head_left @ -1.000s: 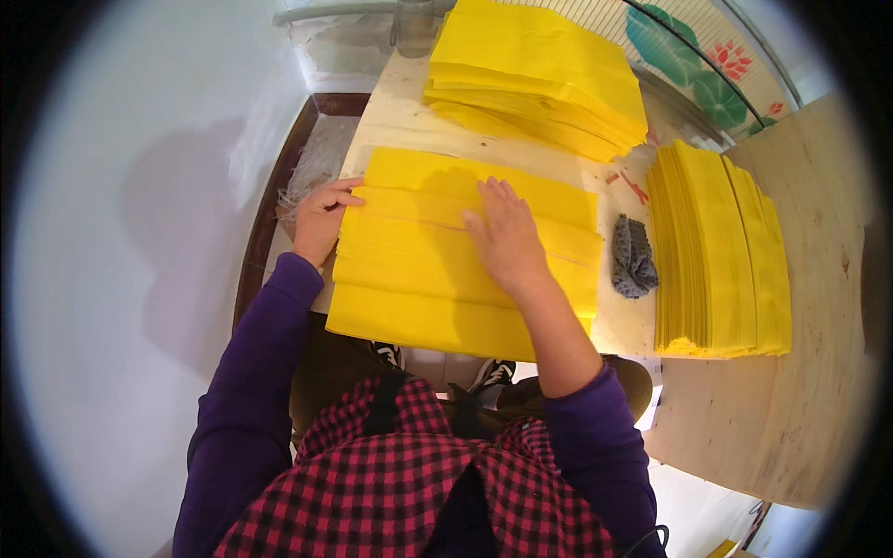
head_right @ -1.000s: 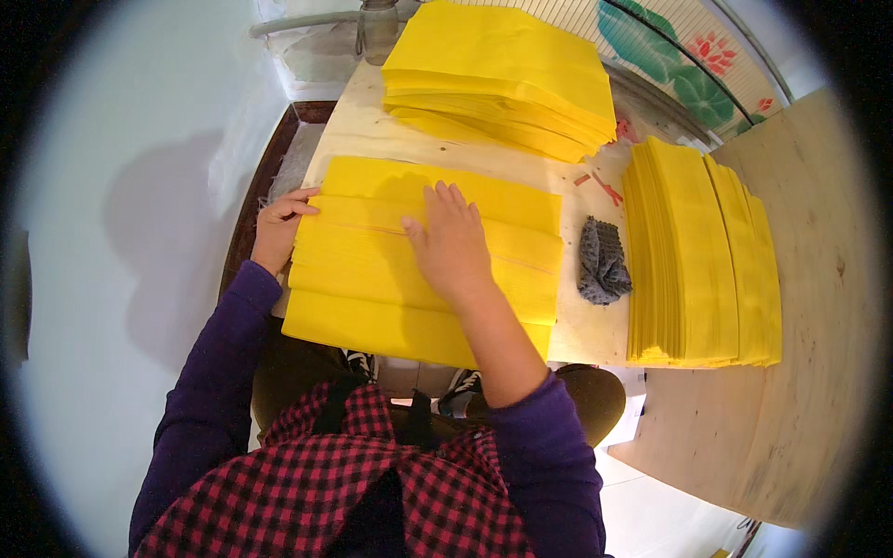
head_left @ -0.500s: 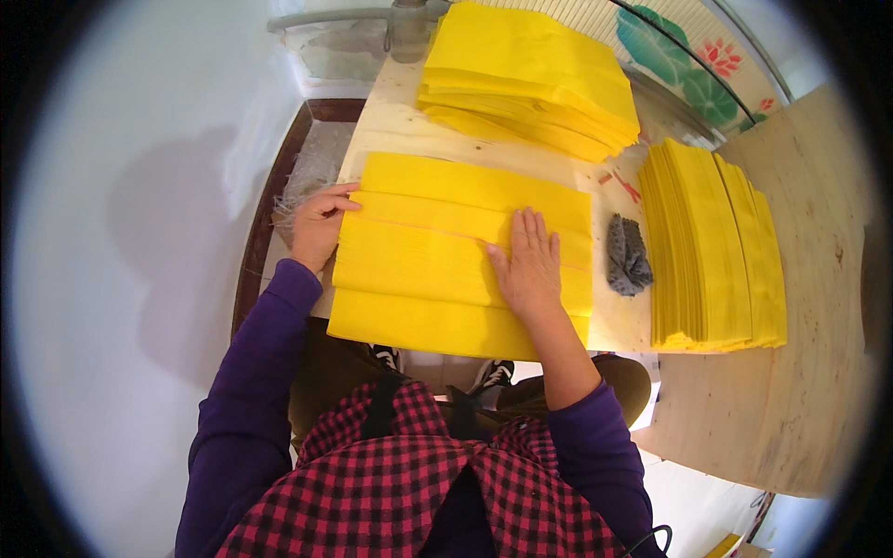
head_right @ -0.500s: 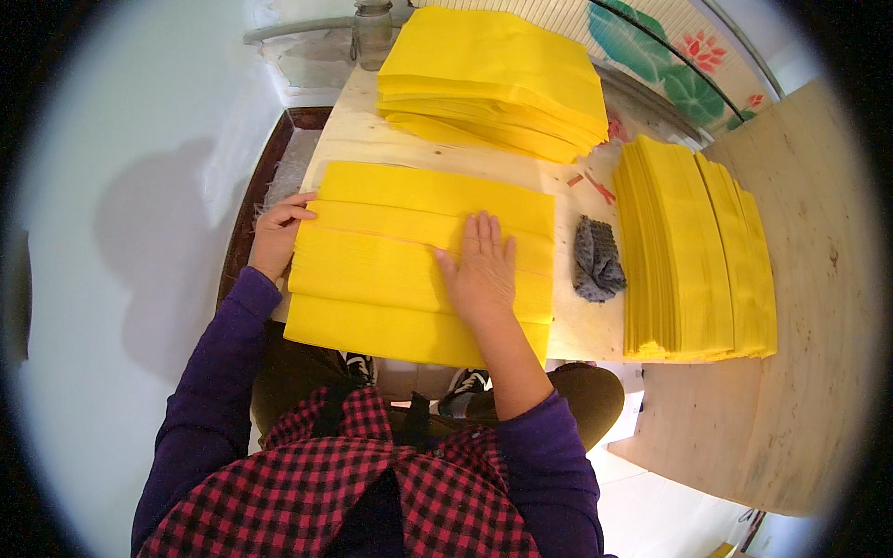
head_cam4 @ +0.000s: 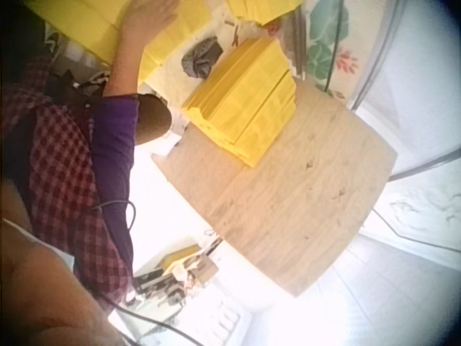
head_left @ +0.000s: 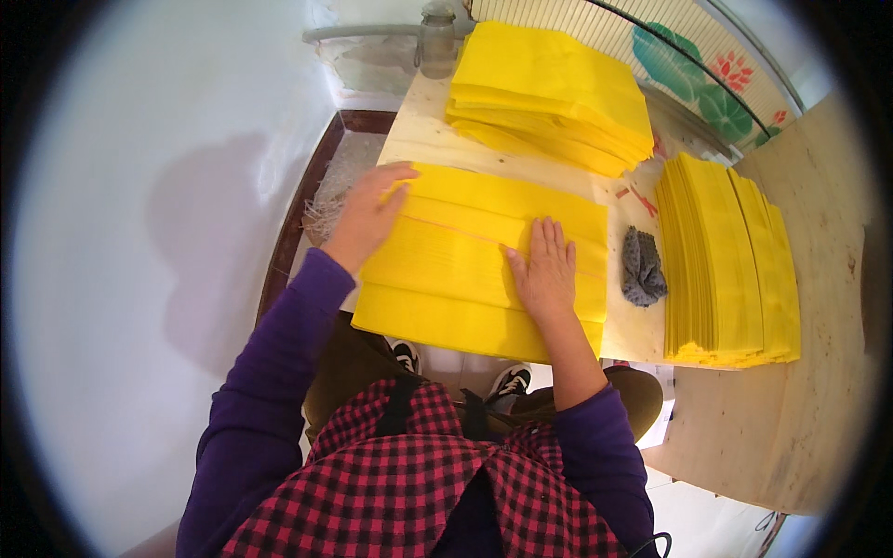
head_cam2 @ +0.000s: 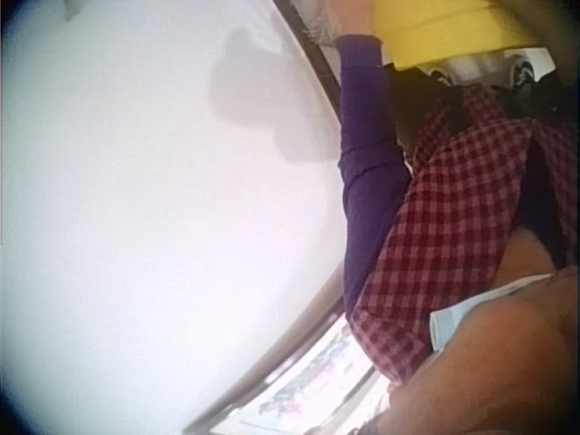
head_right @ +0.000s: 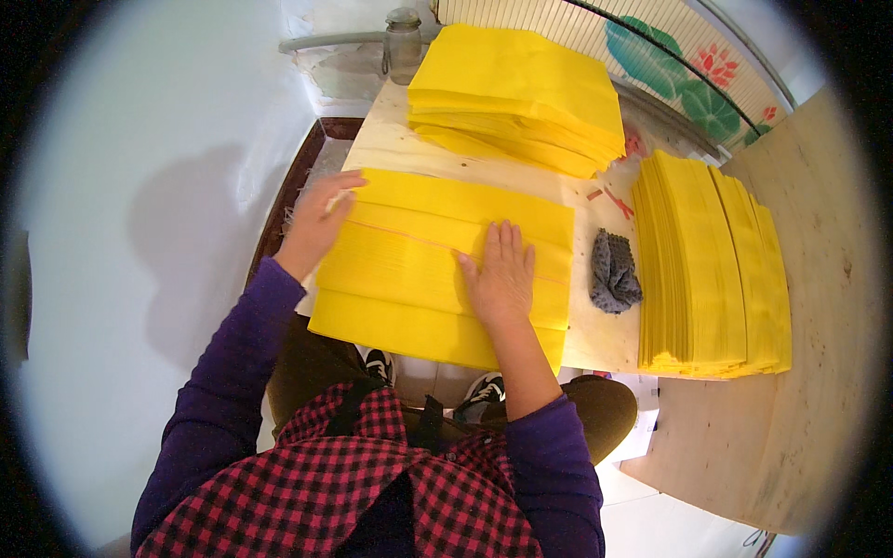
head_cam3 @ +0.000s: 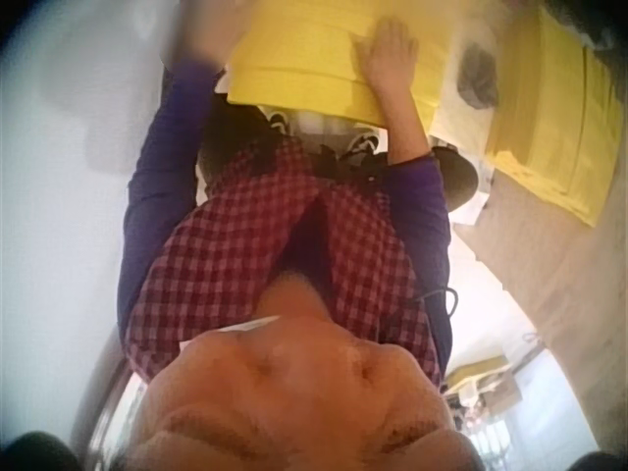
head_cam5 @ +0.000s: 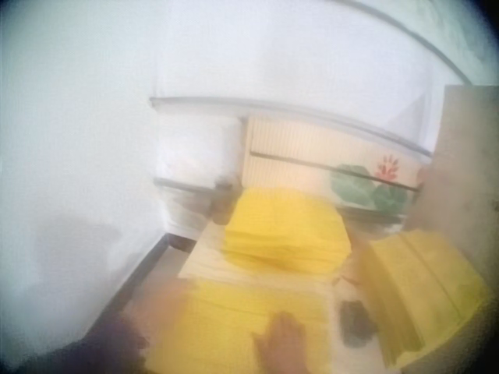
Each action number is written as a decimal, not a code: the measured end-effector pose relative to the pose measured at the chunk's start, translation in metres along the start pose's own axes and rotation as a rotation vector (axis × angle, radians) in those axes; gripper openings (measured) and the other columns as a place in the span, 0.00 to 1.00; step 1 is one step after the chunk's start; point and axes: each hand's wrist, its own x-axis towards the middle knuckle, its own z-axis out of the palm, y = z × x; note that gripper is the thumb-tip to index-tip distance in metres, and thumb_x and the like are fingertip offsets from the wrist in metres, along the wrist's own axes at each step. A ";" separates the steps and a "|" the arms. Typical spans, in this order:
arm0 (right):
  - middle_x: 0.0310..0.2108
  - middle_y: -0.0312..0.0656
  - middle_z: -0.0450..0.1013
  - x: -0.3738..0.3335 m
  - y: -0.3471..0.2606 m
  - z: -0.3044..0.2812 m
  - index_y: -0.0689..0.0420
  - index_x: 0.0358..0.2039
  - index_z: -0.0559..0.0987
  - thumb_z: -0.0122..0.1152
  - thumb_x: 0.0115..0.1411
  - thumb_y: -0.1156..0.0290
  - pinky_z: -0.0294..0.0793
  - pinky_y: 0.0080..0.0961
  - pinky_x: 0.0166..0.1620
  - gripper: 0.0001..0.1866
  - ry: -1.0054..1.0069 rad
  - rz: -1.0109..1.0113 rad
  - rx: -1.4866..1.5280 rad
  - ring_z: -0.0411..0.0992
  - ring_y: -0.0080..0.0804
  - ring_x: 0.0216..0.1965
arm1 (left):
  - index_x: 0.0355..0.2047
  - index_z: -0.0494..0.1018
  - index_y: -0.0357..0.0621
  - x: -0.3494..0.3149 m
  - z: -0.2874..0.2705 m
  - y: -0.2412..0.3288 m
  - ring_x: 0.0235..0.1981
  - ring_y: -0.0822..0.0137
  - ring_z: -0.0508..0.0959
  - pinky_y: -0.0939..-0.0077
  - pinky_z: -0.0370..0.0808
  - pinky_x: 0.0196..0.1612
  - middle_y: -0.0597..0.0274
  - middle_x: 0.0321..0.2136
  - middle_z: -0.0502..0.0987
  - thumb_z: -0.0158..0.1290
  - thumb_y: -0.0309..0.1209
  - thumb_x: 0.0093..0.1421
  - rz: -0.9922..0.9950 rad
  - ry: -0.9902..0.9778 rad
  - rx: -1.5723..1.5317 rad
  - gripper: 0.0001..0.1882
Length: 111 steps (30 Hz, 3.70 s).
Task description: The person folds yellow sheets of material on a table, aligning edges and pressing creases. They stack the folded sheets and continue folding additional sheets in the same manner.
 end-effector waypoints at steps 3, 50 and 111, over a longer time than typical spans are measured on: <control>0.66 0.52 0.51 0.000 0.002 0.001 0.63 0.63 0.58 0.46 0.62 0.47 0.41 0.45 0.67 0.38 0.048 -0.008 0.030 0.46 0.44 0.68 | 0.52 0.69 0.42 0.002 0.040 0.027 0.60 0.51 0.63 0.55 0.56 0.63 0.49 0.55 0.68 0.47 0.35 0.63 0.024 -0.142 0.253 0.19; 0.69 0.50 0.42 -0.018 0.050 -0.018 0.64 0.66 0.48 0.37 0.63 0.41 0.36 0.43 0.68 0.43 -0.142 0.272 -0.118 0.38 0.39 0.70 | 0.56 0.66 0.41 -0.027 0.078 0.035 0.62 0.49 0.59 0.50 0.50 0.64 0.45 0.59 0.63 0.46 0.39 0.62 -0.021 -0.312 0.488 0.25; 0.55 0.56 0.66 -0.001 0.027 -0.009 0.65 0.52 0.70 0.59 0.57 0.65 0.58 0.41 0.61 0.25 0.385 -0.134 0.255 0.62 0.50 0.57 | 0.53 0.68 0.42 -0.029 0.076 0.041 0.61 0.52 0.62 0.53 0.53 0.63 0.48 0.56 0.67 0.48 0.40 0.60 -0.021 -0.235 0.473 0.23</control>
